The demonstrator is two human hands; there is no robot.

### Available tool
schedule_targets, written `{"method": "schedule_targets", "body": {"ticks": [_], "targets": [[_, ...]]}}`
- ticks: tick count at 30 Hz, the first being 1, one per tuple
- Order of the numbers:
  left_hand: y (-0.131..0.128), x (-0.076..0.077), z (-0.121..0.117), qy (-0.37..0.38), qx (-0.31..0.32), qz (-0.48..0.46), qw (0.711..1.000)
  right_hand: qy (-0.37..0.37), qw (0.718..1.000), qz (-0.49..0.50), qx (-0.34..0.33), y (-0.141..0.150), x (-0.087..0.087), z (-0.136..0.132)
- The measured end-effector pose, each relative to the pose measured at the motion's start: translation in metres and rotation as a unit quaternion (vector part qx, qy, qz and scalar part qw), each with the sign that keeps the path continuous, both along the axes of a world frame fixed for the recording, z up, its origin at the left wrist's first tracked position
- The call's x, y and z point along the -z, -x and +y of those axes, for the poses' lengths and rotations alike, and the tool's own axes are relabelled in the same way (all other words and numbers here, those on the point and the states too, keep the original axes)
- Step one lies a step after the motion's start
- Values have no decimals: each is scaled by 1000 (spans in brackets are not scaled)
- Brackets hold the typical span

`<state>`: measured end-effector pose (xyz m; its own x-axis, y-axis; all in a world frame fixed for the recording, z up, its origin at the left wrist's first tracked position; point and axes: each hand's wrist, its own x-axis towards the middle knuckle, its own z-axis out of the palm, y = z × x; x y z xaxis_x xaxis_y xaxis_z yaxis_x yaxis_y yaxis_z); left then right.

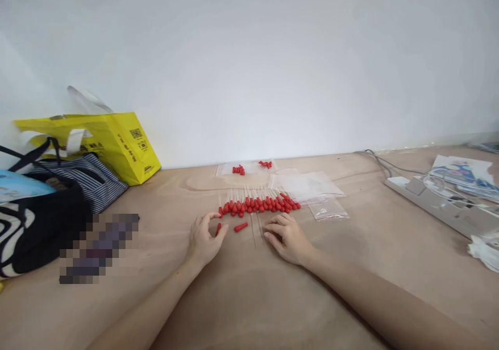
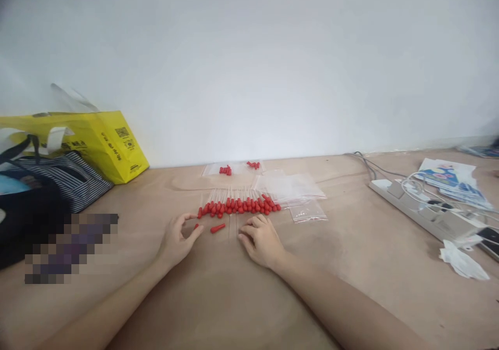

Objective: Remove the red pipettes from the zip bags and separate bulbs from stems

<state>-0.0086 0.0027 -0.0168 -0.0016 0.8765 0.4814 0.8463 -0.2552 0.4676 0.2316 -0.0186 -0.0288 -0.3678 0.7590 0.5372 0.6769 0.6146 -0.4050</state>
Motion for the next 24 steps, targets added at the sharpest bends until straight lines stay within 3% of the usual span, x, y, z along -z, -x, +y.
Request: {"method": "schedule_targets", "body": {"ticks": [4, 10, 15, 18, 21, 24], "targets": [[11, -3, 1, 1, 23, -9, 1000, -5, 1000, 11, 6, -7, 2, 3], [0, -22, 33, 9, -19, 86, 996, -19, 1000, 0, 10, -5, 3, 7], [-8, -19, 49, 12, -46, 124, 991, -23, 1000, -6, 6, -4, -1, 6], [-1, -17, 46, -2, -54, 110, 992, -30, 999, -9, -6, -3, -1, 5], [8, -17, 30, -61, -49, 84, 993, -46, 999, -10, -14, -2, -2, 4], [8, -18, 5, -124, 35, 89, 988, -93, 996, 11, 5, -2, -4, 2]]}}
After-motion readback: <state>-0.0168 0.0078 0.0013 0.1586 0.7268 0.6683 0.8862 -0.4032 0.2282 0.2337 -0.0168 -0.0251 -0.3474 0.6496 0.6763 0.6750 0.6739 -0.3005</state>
